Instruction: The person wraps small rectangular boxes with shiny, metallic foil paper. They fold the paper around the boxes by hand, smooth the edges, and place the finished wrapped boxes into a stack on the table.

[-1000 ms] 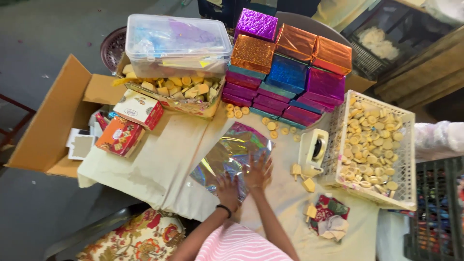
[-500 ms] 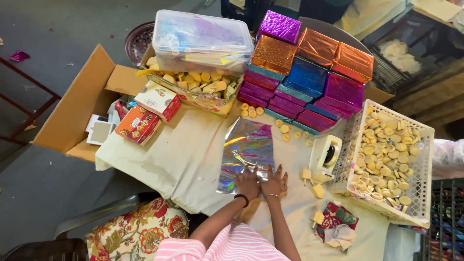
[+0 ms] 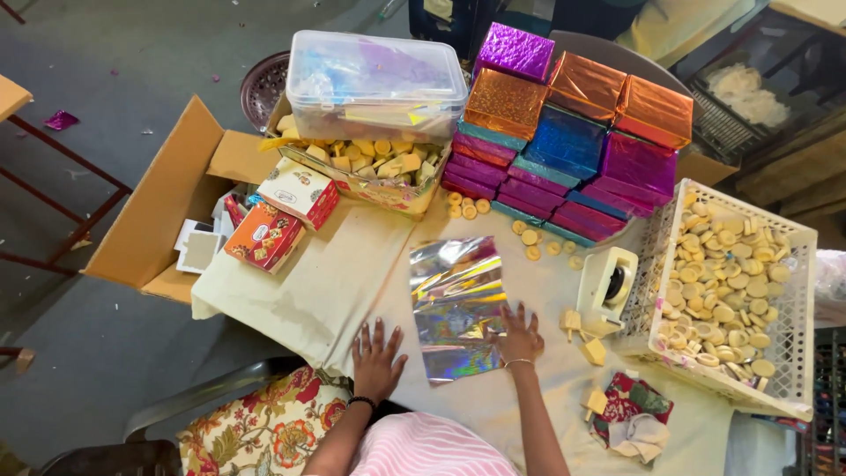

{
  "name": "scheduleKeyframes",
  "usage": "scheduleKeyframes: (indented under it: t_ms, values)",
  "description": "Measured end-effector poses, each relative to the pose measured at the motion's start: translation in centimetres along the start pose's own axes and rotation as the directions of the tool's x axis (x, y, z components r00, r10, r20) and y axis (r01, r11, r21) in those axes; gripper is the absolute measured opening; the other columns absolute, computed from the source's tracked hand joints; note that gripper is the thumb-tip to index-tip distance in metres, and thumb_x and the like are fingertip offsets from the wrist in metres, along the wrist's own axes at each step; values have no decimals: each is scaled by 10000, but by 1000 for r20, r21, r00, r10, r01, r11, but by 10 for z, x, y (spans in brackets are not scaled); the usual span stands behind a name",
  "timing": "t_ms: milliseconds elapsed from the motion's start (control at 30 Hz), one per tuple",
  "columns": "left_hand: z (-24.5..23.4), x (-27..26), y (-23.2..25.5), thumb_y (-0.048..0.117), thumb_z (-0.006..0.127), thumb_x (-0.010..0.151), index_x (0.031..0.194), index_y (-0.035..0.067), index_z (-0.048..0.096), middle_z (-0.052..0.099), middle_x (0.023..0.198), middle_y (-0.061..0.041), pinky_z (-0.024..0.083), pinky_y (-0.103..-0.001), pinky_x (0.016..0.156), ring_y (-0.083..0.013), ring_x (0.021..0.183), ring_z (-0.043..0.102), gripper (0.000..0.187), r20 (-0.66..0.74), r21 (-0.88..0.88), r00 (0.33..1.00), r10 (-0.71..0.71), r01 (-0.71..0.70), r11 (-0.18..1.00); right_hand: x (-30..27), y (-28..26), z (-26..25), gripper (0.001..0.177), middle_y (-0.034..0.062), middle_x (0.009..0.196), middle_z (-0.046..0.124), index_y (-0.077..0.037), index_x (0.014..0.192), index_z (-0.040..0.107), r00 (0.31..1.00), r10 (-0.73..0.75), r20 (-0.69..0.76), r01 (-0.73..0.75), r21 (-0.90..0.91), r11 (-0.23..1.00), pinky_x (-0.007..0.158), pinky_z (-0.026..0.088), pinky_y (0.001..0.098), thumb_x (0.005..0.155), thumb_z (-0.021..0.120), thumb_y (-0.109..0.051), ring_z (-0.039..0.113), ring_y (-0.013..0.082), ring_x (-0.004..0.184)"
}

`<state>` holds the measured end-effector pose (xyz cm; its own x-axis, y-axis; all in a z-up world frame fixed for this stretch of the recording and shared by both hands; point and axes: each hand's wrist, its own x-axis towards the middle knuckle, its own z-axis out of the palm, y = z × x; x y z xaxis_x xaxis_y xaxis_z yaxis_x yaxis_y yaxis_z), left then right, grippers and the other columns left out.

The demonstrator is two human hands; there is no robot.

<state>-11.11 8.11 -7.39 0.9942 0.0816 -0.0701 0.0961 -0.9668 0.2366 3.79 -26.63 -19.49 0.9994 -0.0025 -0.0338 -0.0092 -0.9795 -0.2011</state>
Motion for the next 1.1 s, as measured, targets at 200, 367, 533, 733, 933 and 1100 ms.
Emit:
scheduleKeyframes:
  t_ms: [200,367,533,733,933,1100]
  values:
    - [21,-9,-6,565,477,945,1553,283,332,144,1667,-123,116,-614,1171,-379,1523,118,686,-242,-32,970,2,-10,999,21,-18,-79,828,-6,1689,210,-487,1522,378,964,-207,169,215,-36,976,1052,280,685,793,768,-532,132,417,1530]
    - [28,-20,-9,552,467,964,1567,287,329,221,1652,-116,131,-609,1186,-363,1532,160,673,-213,-22,977,-21,17,1000,31,-37,-137,751,-16,1663,279,-452,1432,525,980,-155,124,172,-136,976,1066,320,601,732,796,-474,201,337,1527]
    - [-5,2,17,514,494,951,1517,292,399,232,1632,-102,149,-663,1114,-353,1493,168,616,-11,-82,1000,16,-16,996,21,-34,-89,671,-74,1645,387,-391,1465,572,991,-127,40,132,-186,974,1119,388,494,811,720,-368,348,265,1477]
    - [-22,96,64,420,535,983,1468,223,526,335,1643,-87,221,-647,1132,-330,1534,234,523,-108,-88,883,458,-467,880,-20,-74,-24,553,72,1645,358,-229,1536,489,984,-11,-178,16,26,1000,1159,362,526,1025,525,-439,326,326,1515]
    - [21,156,78,472,548,970,1462,231,535,342,1629,-66,198,-646,1169,-314,1541,230,548,8,24,731,682,-682,731,-41,-111,-72,638,142,1646,279,-291,1531,402,982,77,-173,-90,-66,994,1110,253,597,938,491,-508,225,366,1500]
    - [20,178,45,512,546,945,1440,279,518,304,1653,7,166,-606,1226,-304,1558,205,548,209,-78,814,542,-538,839,-24,-77,-59,620,117,1664,286,-305,1564,381,984,-60,-167,54,-43,998,1159,222,615,978,471,-486,245,339,1539]
